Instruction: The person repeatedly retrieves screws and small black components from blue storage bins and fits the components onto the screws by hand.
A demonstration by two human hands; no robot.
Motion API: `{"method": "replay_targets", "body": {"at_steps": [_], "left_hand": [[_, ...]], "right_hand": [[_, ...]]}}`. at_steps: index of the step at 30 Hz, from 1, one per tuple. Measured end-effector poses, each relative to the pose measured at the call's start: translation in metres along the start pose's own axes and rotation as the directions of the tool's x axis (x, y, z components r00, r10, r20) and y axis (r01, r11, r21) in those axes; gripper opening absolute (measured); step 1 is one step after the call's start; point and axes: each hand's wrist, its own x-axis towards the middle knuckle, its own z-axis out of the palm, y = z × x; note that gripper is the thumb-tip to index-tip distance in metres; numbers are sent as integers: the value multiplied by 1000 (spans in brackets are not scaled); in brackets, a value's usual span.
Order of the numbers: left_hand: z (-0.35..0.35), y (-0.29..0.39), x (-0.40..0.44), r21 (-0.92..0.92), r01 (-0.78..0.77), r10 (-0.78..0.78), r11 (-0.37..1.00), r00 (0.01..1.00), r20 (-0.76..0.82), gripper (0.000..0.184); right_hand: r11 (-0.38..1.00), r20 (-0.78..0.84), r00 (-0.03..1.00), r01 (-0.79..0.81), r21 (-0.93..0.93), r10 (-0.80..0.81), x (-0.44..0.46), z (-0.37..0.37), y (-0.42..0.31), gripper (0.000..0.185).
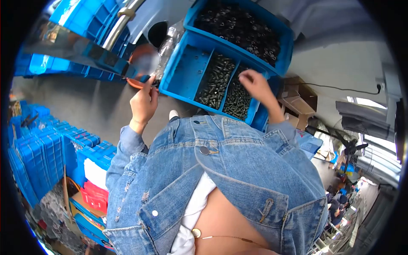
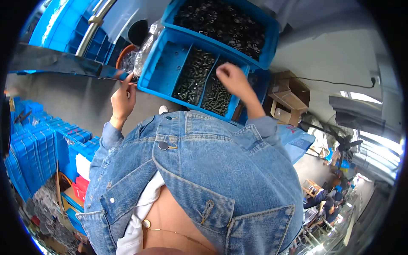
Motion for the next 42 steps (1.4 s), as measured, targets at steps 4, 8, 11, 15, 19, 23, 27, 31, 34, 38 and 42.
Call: {"method": "replay_targets", "body": {"at_steps": [4,8,11,15,19,23,27,31,34,38,42], "left_hand": [[6,59,42,-93,-202,211,975,973,94,25],[79,56,88,177,-369,258,912,855,451,17],[127,46,111,242,-335,160,911,825,543,15],[146,32,123,286,-345,117,894,795,596,15],[142,29,123,173,-294,156,940,822,548,11],[136,26,139,151,-201,120,968,897,425,13],[150,30,149,446,-313,27,838,842,539,15],[155,42,146,484,-344,60,805,858,510,17],[159,25,149,459,-362,118,811,870,479,14],[128,31,150,129,-191,126,973,910,396,15],[84,76,126,-645,555,-202,525,818,539,8]], "right_hand": [[838,53,970,231,-495,-236,-45,57,23,52],[860,52,981,188,-475,-186,-62,67,10,41],[864,9,955,273,-422,-297,-63,59,12,29],[942,108,973,225,-250,-204,-49,47,21,19],[928,222,956,250,-276,-191,-42,38,24,19],[937,166,963,248,-248,-211,-38,41,31,14],[948,142,961,262,-181,-239,-33,39,34,10],[987,117,980,157,27,-159,-35,23,27,14],[894,113,994,-39,446,-13,-42,8,26,17],[973,-168,983,102,206,-68,-50,0,27,15],[878,-137,903,345,-332,-406,-49,29,31,31]]}}
